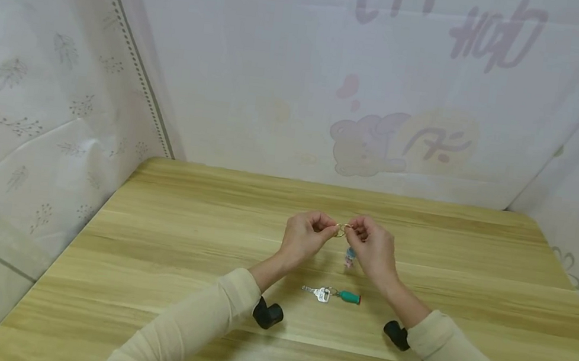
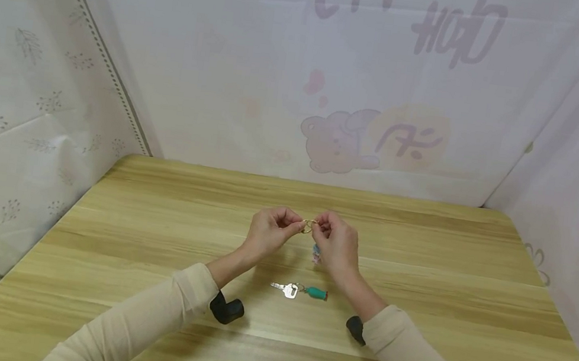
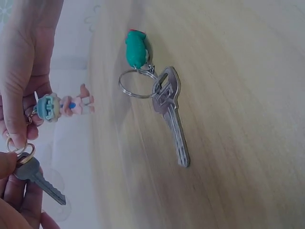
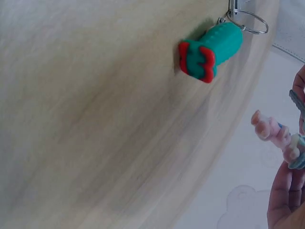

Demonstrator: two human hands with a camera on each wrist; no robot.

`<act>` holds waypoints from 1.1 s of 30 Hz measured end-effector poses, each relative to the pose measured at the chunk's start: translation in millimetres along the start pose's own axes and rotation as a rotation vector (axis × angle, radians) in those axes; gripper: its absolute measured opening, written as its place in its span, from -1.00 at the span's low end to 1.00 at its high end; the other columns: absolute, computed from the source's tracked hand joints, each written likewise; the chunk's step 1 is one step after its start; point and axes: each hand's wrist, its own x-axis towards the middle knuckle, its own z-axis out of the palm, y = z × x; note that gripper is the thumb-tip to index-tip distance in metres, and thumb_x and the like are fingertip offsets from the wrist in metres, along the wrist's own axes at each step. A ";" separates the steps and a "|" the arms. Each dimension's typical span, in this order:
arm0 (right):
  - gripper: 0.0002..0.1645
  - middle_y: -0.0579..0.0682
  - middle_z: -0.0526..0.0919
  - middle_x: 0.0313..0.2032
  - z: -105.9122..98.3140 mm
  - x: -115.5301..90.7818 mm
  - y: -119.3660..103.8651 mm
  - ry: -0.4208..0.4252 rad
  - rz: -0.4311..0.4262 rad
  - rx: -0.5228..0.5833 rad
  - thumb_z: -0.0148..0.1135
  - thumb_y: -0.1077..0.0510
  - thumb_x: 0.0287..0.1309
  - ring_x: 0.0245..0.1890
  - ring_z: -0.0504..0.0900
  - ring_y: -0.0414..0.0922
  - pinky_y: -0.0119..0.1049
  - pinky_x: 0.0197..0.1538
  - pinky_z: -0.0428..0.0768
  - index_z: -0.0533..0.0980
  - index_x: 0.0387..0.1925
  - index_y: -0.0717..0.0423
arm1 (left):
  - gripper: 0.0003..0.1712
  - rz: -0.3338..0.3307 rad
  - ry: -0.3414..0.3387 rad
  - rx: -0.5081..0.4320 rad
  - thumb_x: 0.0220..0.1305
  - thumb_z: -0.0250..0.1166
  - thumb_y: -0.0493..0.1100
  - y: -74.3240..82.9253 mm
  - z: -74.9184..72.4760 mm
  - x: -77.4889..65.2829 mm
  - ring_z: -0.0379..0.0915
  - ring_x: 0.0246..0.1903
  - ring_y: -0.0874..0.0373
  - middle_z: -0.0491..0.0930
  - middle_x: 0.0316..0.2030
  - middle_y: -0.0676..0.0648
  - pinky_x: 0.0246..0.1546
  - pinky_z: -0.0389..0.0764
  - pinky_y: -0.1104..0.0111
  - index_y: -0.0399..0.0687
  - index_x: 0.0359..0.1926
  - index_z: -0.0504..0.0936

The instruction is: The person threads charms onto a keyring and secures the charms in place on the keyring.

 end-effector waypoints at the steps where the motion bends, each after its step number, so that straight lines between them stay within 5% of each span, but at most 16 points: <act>1: -0.92 0.09 0.65 -0.46 0.0 0.1 0.4 -0.003 -0.003 0.000 0.26 0.34 0.09 -0.47 0.60 -0.11 -0.49 -0.37 0.54 0.53 -0.36 0.29 | -0.92 -0.004 0.004 -0.002 0.12 0.37 -0.20 0.1 0.5 0.0 0.51 -0.55 0.34 0.69 -0.51 -0.05 -0.52 0.46 0.52 -0.14 -0.42 0.69; 11: -0.90 0.09 0.63 -0.47 -0.5 1.3 -1.5 -0.061 0.009 0.020 0.21 0.31 0.15 -0.50 0.54 -0.15 -0.51 -0.47 0.46 0.51 -0.34 0.34 | -0.94 0.097 0.059 0.047 0.14 0.33 -0.28 -1.5 5.3 -2.3 0.47 -0.61 0.33 0.68 -0.52 -0.08 -0.68 0.35 0.55 -0.20 -0.42 0.65; 33: -0.94 0.13 0.62 -0.52 -1.1 7.1 -9.0 -0.167 0.033 -0.061 0.18 0.36 0.14 -0.62 0.49 -0.22 -0.51 -0.60 0.39 0.50 -0.38 0.34 | -0.96 0.229 0.068 0.158 0.15 0.29 -0.34 -5.4 7.9 -4.1 0.53 -0.56 0.18 0.65 -0.51 -0.11 -0.58 0.44 0.56 -0.27 -0.38 0.59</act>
